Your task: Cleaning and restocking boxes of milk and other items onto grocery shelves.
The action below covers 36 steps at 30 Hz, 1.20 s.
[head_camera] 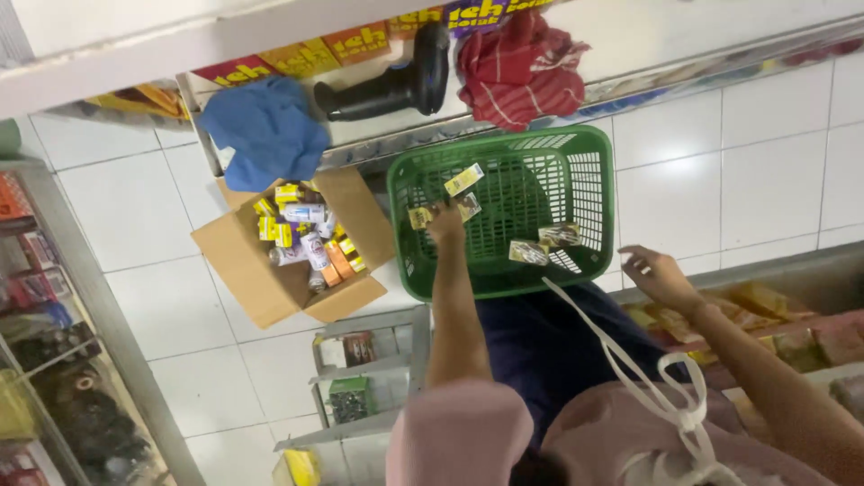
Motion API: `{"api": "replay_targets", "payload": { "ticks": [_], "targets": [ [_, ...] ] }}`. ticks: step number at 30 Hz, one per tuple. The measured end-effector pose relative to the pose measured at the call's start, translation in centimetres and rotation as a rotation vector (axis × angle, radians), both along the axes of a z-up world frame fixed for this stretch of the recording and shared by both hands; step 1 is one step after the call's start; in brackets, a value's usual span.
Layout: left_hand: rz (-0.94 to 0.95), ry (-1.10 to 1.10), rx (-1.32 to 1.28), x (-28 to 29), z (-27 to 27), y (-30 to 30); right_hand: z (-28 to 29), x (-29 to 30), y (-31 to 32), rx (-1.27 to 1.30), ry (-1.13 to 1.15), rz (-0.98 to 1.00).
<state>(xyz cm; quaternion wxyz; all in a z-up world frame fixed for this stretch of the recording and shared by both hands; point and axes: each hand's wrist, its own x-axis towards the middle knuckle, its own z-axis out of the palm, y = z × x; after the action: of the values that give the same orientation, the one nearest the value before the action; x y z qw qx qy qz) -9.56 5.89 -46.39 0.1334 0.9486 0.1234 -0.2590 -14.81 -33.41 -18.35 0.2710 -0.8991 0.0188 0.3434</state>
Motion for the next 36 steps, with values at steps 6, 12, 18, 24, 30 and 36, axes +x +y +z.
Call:
{"api": "replay_targets", "payload": {
  "ticks": [6, 12, 18, 24, 30, 36],
  "targets": [
    [0.097, -0.147, 0.145, 0.2, -4.0, -2.5, 2.6, -1.8, -5.3, -0.098, 0.063, 0.038],
    [-0.004, -0.027, -0.174, 0.0, 9.0, -2.2, 1.8, 0.6, -3.9, -0.152, 0.215, -0.022],
    [-0.478, -0.307, -0.686, -1.1, 36.9, -2.6, 10.8, 8.0, 11.9, 0.3, -0.345, 0.398],
    [-0.501, -0.6, -0.886, 2.8, 47.6, 5.1, 12.5, 10.6, 15.3, 0.839, 0.429, 0.117],
    [0.15, -0.928, 0.081, 9.7, 41.5, 20.2, 13.1, 8.8, 17.7, 1.147, 0.581, -0.554],
    [0.223, -0.722, 0.125, 11.9, 31.0, 26.0, 17.3, 7.1, 23.1, 1.352, 0.634, -0.912]
  ]
}}
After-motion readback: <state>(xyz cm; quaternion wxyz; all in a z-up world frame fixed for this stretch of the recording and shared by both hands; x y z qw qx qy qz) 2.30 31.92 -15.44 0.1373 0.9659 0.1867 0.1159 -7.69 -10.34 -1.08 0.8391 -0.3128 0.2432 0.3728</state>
